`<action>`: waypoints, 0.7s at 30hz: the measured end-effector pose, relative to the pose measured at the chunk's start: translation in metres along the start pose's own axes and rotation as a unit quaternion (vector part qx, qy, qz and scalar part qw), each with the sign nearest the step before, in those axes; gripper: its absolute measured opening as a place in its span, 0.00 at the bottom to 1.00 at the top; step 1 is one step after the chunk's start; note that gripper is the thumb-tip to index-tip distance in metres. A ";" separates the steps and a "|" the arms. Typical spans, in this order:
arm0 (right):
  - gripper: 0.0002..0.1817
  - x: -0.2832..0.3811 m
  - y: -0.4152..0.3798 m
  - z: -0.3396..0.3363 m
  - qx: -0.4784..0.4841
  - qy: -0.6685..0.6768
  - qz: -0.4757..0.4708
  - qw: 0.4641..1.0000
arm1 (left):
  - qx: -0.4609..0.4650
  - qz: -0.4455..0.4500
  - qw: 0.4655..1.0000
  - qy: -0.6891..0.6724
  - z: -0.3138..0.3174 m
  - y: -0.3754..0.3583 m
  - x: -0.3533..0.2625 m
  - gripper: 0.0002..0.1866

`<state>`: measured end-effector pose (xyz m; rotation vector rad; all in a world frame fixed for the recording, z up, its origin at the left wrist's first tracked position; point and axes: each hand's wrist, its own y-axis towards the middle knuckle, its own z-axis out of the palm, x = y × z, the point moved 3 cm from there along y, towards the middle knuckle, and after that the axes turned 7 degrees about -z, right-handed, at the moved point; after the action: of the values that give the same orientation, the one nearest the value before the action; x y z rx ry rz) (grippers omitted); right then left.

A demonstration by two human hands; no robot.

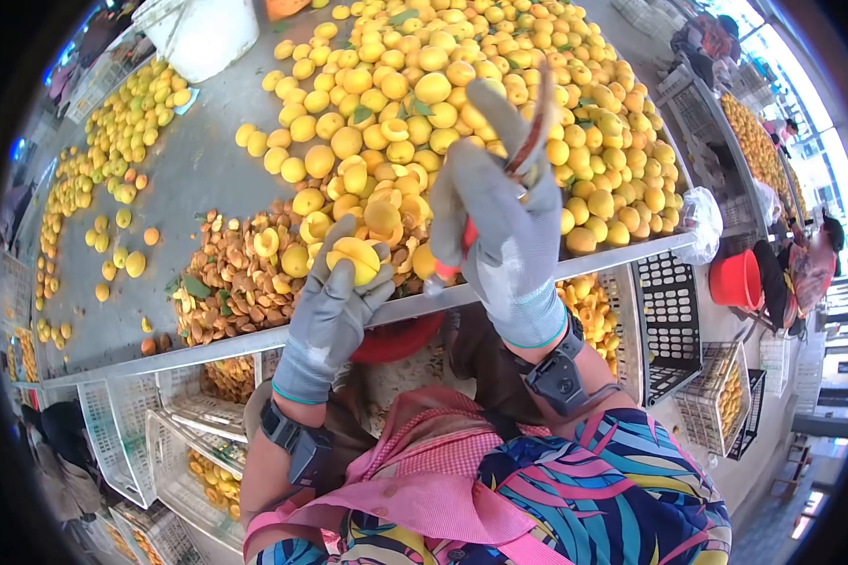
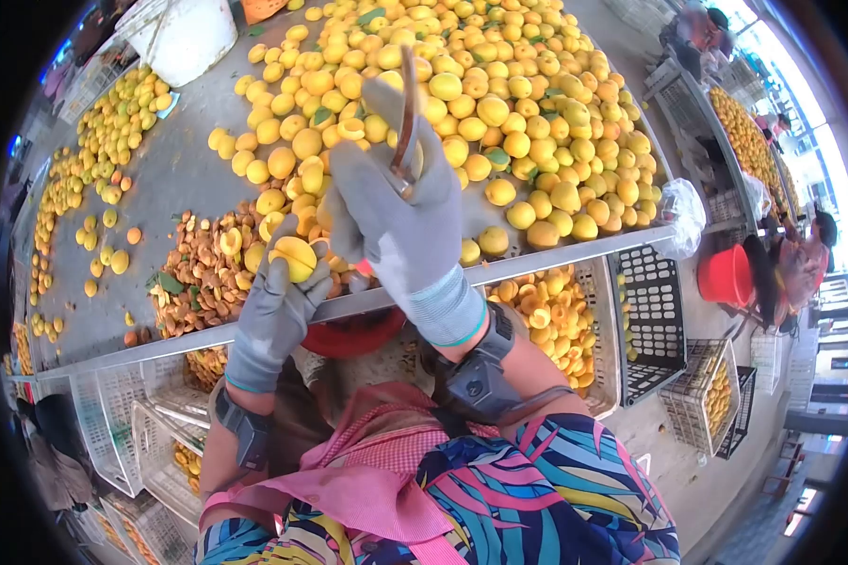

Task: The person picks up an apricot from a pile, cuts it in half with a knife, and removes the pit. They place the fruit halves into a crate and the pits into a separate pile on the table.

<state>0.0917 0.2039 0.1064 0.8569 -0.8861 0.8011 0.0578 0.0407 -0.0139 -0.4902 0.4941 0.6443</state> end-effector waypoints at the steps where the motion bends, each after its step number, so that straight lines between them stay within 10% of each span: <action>1: 0.27 0.013 0.002 0.005 -0.023 0.000 -0.063 0.998 | 0.005 0.002 1.000 -0.008 0.004 0.000 0.003 0.25; 21: 0.23 -0.011 -0.003 0.016 0.099 -0.003 -0.115 0.988 | 0.053 0.021 0.997 0.047 0.022 0.000 0.011 0.28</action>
<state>0.0849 0.1866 0.1017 1.1155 -0.7045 0.6919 0.0716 0.0584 -0.0029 -0.4119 0.6259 0.6332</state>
